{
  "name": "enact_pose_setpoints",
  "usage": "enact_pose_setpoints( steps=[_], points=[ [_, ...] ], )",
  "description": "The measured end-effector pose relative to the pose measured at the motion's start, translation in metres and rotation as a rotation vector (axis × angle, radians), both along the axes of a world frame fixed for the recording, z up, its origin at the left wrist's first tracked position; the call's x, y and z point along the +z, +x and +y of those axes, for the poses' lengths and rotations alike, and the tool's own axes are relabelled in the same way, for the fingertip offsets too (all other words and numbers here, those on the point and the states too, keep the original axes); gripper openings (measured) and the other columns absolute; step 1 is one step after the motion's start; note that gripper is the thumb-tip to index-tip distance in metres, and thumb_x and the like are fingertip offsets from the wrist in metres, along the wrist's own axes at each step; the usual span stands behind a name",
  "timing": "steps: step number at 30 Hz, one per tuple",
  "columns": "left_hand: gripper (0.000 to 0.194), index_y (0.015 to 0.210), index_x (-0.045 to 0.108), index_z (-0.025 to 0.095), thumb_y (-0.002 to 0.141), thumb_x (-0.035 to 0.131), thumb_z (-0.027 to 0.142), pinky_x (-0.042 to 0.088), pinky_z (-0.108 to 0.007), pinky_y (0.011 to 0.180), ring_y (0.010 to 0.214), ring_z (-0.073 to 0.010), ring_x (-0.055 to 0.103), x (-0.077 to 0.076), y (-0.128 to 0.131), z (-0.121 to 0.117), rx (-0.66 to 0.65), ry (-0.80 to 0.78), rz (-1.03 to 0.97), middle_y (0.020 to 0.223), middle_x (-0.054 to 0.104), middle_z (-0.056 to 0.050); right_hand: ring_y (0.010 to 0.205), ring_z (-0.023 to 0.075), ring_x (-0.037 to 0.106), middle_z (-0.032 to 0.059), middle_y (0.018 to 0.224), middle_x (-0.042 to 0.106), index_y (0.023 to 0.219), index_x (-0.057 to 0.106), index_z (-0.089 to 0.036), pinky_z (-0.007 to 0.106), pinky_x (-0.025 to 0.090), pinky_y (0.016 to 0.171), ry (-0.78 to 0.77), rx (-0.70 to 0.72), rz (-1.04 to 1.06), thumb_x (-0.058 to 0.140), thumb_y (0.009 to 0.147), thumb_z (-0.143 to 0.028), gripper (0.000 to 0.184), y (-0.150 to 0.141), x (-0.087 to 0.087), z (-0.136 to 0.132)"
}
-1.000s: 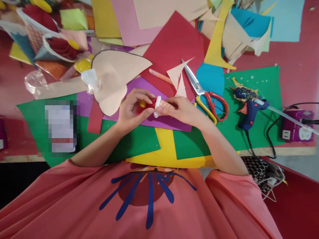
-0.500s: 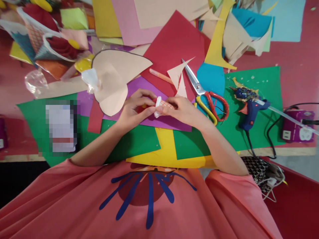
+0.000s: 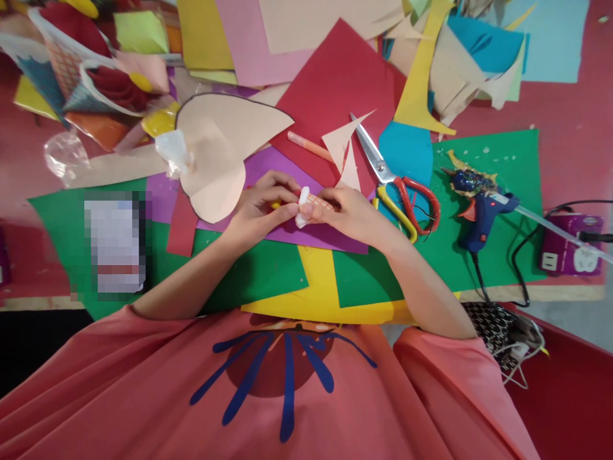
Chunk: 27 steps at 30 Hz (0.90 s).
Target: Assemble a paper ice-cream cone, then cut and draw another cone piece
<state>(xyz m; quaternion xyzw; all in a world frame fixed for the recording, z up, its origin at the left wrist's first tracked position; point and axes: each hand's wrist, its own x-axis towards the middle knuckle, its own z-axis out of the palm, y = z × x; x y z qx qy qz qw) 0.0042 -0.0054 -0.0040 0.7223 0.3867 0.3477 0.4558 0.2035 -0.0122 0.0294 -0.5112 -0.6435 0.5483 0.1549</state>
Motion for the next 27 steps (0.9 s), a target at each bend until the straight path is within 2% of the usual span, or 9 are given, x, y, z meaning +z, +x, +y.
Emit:
enact_pose_setpoints(
  steps=[7,15,27],
  points=[
    [0.036,0.076,0.069,0.021,0.085,0.059,0.055,0.048,-0.031,0.094,0.099,-0.0153,0.059,0.0021,0.0008,-0.0005,0.017,-0.059,-0.022,0.098,0.059,-0.003,0.059,0.009,0.039,-0.0017,0.064,0.047,0.074,0.059,-0.016,0.027,0.026,0.053,-0.007,-0.011,0.014,0.052,0.078,-0.071,0.056,-0.0005,-0.0023,0.0003],
    [0.036,0.075,0.069,0.023,0.083,0.061,0.057,0.048,-0.031,0.094,0.098,-0.0145,0.059,-0.0003,0.0008,0.0007,0.02,-0.084,-0.061,0.098,0.058,-0.002,0.063,0.0095,0.046,-0.0013,0.067,0.051,0.076,0.06,-0.016,0.024,0.033,0.055,-0.054,-0.037,0.079,0.056,0.079,-0.067,0.052,-0.0004,-0.0002,0.0002],
    [0.036,0.075,0.071,0.023,0.083,0.062,0.056,0.049,-0.032,0.093,0.099,-0.015,0.06,-0.0024,0.0009,0.0001,0.043,-0.074,-0.081,0.099,0.058,-0.002,0.059,0.0074,0.039,-0.0036,0.064,0.047,0.072,0.058,-0.016,0.025,0.027,0.052,-0.014,-0.05,0.066,0.056,0.081,-0.064,0.049,0.0003,-0.0003,-0.0006]
  ],
)
